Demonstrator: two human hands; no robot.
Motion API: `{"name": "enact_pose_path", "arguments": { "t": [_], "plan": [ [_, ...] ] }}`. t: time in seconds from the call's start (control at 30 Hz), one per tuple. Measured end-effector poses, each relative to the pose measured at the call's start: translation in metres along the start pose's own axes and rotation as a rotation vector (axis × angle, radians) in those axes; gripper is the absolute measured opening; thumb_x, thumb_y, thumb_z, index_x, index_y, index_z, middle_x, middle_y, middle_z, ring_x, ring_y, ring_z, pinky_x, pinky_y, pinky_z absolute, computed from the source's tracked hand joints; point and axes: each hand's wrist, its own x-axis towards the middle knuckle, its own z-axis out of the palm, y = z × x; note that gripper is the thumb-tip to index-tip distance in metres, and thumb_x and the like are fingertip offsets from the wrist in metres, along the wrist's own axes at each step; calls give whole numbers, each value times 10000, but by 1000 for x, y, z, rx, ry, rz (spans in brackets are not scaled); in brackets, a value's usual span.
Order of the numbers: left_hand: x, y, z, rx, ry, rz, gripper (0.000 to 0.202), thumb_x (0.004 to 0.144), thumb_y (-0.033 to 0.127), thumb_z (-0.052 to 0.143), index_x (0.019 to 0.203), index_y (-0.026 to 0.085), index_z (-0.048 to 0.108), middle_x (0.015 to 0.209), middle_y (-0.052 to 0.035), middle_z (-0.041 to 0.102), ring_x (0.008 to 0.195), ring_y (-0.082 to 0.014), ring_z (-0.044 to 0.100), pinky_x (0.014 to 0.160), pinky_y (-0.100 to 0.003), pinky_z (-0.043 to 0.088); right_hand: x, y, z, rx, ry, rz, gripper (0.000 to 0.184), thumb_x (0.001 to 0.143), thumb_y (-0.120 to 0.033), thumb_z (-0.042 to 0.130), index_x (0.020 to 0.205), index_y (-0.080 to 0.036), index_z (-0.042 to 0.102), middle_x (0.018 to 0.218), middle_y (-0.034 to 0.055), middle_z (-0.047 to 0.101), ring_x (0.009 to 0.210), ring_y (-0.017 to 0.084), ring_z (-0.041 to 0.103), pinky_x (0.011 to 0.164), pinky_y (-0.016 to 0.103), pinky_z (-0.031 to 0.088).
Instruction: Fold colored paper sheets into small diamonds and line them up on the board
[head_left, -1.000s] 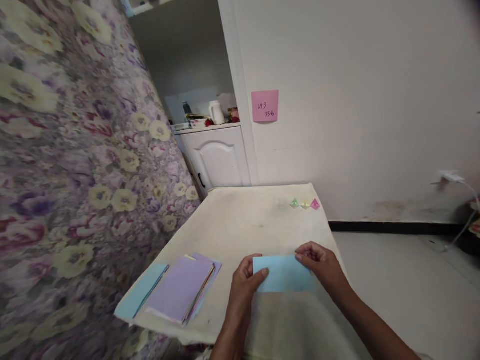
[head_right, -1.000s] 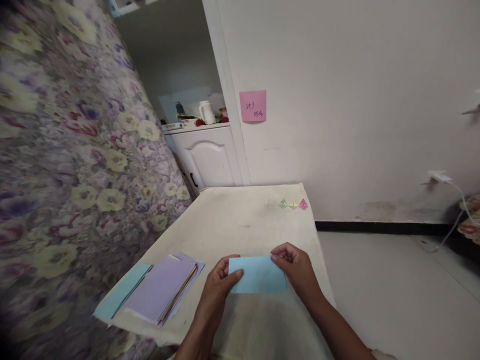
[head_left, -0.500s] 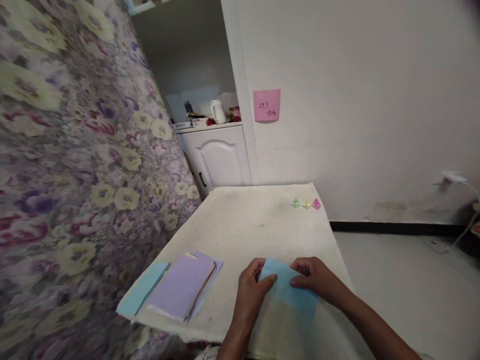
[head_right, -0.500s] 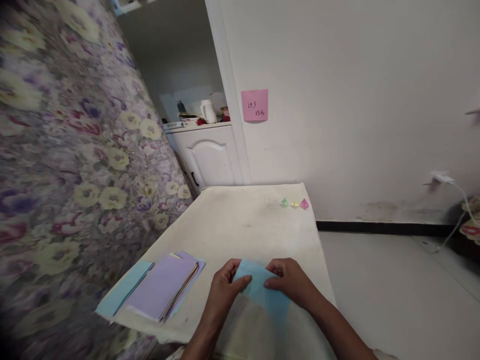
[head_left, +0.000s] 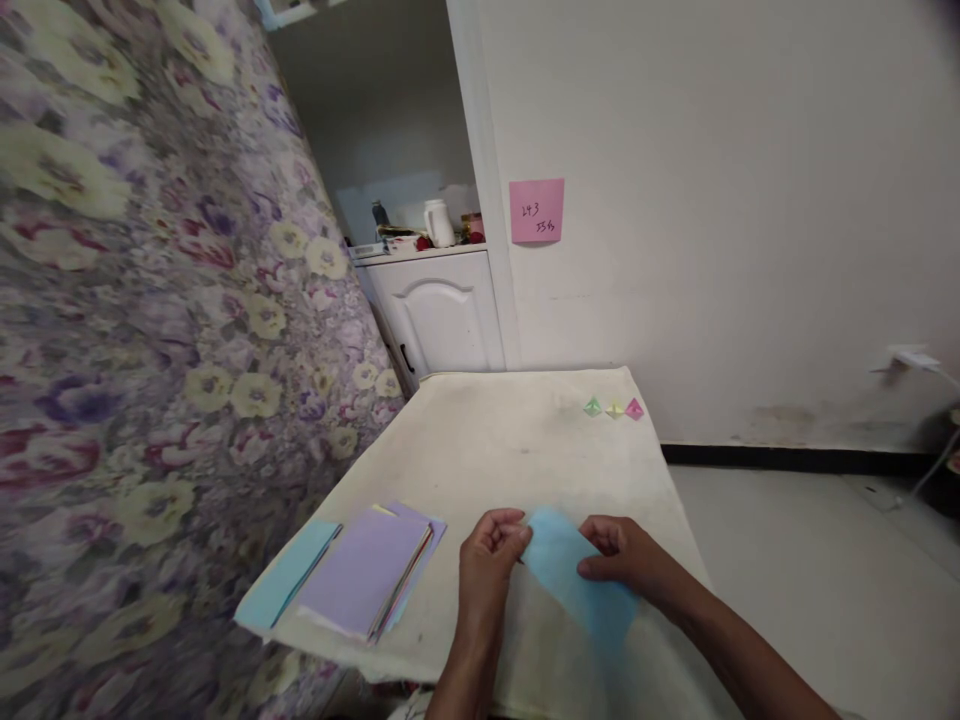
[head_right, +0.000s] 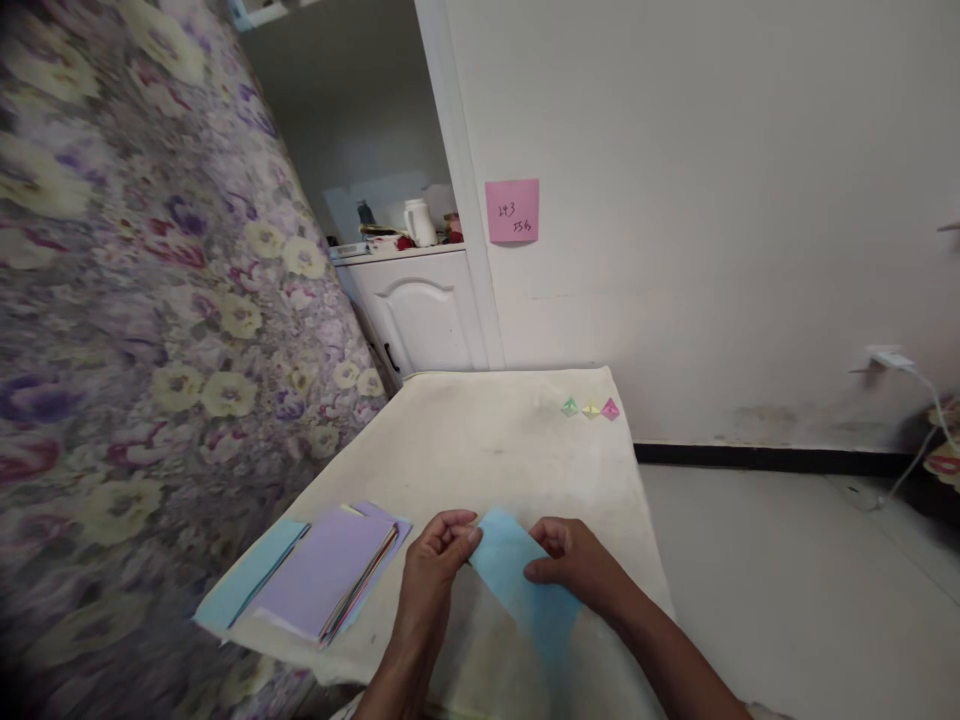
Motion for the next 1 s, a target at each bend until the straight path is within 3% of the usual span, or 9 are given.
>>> {"name": "enact_pose_path", "arguments": {
  "t": [0.13, 0.3, 0.4, 0.57, 0.67, 0.8, 1.0],
  "plan": [
    [-2, 4, 3, -19, 17, 15, 281, 670, 303, 702, 902, 174, 610, 650, 28, 586, 604, -107, 531, 593, -205, 410, 2, 1, 0, 18, 50, -16, 308, 547, -350, 747, 748, -167, 601, 668, 0, 654, 587, 158, 585, 544, 256, 435],
    [-13, 5, 20, -67, -185, -96, 293, 722, 335, 649, 952, 156, 620, 799, -45, 661, 685, -155, 585, 620, -247, 441, 5, 1, 5, 113, 132, -68, 316, 556, -360, 748, 759, -170, 598, 682, 7, 669, 581, 153, 595, 546, 253, 439],
    [-15, -3, 27, -97, -226, -153, 298, 716, 338, 653, 924, 124, 644, 769, -61, 676, 647, -164, 586, 634, -278, 449, 8, 4, 9, 113, 151, -96, 329, 554, -376, 750, 768, -174, 601, 677, 8, 670, 606, 169, 609, 574, 271, 457],
    [-8, -14, 23, -42, -207, -177, 249, 671, 334, 691, 807, 125, 676, 683, -40, 678, 583, -152, 563, 580, -260, 424, 9, 8, 10, 79, 109, -102, 305, 575, -365, 738, 774, -177, 604, 685, 6, 665, 659, 190, 621, 615, 289, 469],
    [-9, -12, 22, 22, -282, -166, 216, 657, 307, 696, 774, 125, 691, 671, -40, 679, 585, -161, 567, 571, -257, 413, 6, 3, 9, 66, 84, -116, 307, 584, -375, 728, 789, -180, 609, 728, 10, 664, 715, 204, 618, 652, 298, 472],
    [-15, -6, 26, 78, -409, -188, 178, 645, 278, 693, 758, 141, 703, 689, -35, 677, 655, -201, 594, 633, -279, 423, 4, -1, 7, -3, 129, -102, 292, 602, -405, 713, 729, -165, 608, 647, -6, 622, 606, 161, 568, 559, 257, 435],
    [-16, -6, 24, 116, -427, -230, 180, 646, 289, 684, 765, 153, 682, 672, -21, 648, 610, -178, 559, 581, -251, 394, 5, 2, 5, -83, 209, -93, 314, 604, -402, 704, 579, -169, 495, 506, -52, 469, 488, 99, 432, 466, 215, 321]
  ]
}}
